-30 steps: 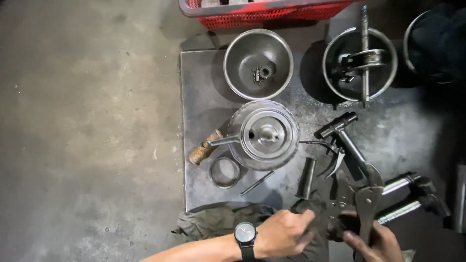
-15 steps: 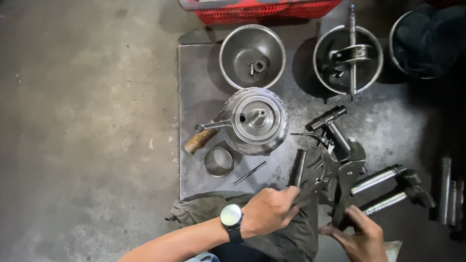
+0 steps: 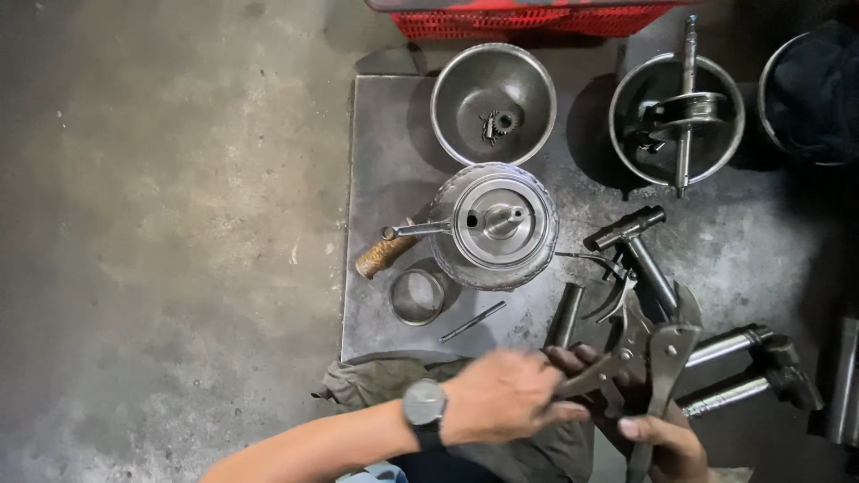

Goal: The person assembles a mechanical component by placing a cylindrical metal part into a larger housing. They use a hammer and a metal rod to tap the part into place, then use a wrench to tighten a bolt on the assembly.

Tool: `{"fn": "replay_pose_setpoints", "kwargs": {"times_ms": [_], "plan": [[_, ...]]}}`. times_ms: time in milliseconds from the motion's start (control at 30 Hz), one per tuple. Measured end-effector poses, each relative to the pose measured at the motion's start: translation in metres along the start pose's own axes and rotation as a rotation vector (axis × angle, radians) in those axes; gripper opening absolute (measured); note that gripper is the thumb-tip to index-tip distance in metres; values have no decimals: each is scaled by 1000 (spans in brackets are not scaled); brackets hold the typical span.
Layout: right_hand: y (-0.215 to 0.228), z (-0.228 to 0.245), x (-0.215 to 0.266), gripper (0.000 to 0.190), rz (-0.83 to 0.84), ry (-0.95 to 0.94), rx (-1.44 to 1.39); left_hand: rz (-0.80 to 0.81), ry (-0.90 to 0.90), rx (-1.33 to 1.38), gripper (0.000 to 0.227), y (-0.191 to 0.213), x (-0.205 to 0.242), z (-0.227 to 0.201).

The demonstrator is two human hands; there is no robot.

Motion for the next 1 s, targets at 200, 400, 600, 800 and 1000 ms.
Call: {"fn": "replay_pose_setpoints", "kwargs": {"times_ms": [200,400,600,800,1000], "plan": [[73,-9,-18,87,-48,-72,315,-598,5,-327,50,136,13,34],[3,36,-52,64,83,109,939,-345,97,-169,102,147,-24,79],[-19,48,-61,63,93,102,1085,-288,92,-141,101,140,-35,84],[-29,56,-67,61,98,99,1150,-276,56,-177,102,137,-36,85],[-24,57,-70,43,85,104,1246,-273,45,-197,101,136,-36,88]]}}
Point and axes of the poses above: each hand's wrist, its own x-axis away from the middle knuckle, its own y-axis out of the back of the hand, z = x × y, the point moved 1 cm from there along -x, towards the middle knuckle, and after that the axes turned 4 degrees about -x, right-handed, at the moved point
